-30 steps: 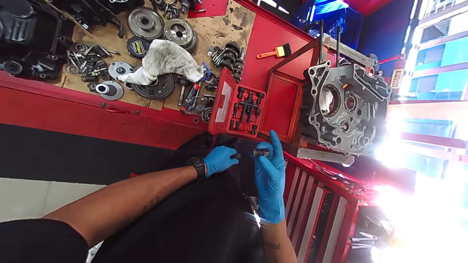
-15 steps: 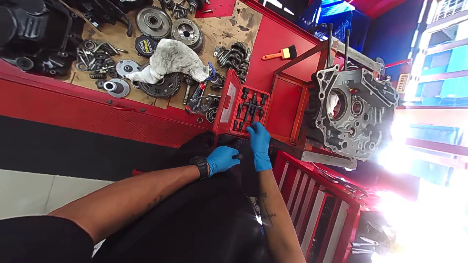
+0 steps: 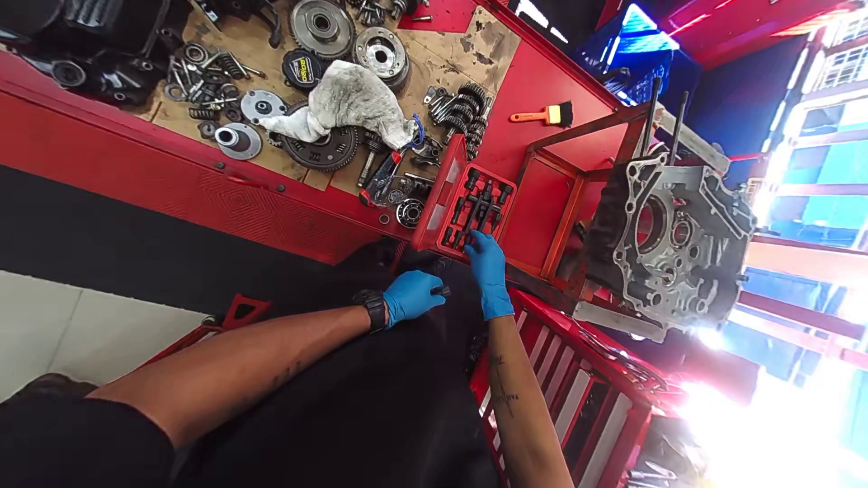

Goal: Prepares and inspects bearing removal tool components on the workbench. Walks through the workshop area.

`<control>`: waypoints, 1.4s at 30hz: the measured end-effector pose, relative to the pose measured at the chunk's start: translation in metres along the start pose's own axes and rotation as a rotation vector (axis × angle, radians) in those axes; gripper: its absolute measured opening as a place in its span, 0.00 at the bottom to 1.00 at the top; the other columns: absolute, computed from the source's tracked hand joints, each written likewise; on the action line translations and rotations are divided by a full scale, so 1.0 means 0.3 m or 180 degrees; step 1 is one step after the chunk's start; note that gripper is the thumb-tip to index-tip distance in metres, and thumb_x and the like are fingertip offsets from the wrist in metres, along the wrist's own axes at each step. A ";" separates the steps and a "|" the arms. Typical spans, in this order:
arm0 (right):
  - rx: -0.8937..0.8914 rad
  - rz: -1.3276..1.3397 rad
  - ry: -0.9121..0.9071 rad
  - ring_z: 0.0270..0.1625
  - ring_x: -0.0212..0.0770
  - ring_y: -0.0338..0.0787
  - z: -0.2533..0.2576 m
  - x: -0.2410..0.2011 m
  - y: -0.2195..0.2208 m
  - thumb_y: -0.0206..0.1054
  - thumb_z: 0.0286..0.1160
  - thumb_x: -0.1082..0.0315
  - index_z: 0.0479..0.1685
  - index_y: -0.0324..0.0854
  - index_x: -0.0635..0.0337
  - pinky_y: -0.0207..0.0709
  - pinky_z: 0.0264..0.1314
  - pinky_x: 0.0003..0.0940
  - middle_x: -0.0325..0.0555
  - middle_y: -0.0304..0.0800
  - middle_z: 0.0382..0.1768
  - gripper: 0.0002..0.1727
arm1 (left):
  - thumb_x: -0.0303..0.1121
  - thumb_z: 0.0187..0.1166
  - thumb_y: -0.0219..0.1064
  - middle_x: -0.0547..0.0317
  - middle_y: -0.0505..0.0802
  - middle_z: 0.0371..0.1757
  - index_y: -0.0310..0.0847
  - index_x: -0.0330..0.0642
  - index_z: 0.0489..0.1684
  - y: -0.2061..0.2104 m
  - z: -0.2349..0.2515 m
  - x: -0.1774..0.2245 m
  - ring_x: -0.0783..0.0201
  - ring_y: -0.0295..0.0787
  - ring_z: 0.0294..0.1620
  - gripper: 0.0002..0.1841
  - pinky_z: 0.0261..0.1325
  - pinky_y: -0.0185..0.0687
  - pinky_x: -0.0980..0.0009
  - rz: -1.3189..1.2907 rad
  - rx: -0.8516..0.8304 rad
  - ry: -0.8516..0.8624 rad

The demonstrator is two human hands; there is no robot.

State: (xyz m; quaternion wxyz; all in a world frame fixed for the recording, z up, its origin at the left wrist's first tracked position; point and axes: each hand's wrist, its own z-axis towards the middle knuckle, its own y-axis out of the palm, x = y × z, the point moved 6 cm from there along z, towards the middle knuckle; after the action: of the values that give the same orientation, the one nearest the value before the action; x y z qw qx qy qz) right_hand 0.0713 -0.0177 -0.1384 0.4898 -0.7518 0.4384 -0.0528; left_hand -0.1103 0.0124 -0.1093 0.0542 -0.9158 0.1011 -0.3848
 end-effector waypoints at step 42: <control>0.1305 0.2002 -0.2123 0.40 0.28 0.92 -0.648 -0.139 -0.749 0.74 0.67 0.76 0.46 0.90 0.65 0.88 0.48 0.24 0.41 0.95 0.39 0.10 | 0.40 0.85 0.63 0.44 0.94 0.40 0.88 0.36 0.45 -0.190 -0.419 0.799 0.42 0.91 0.46 0.14 0.57 0.80 0.42 0.0916 0.1692 0.1486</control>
State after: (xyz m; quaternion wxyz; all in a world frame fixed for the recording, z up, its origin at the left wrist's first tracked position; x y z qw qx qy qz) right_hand 0.0834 -0.0916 0.1521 0.7331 -0.4474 0.4439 0.2555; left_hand -0.0282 0.0107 0.1548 0.3189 -0.7339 0.1349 -0.5844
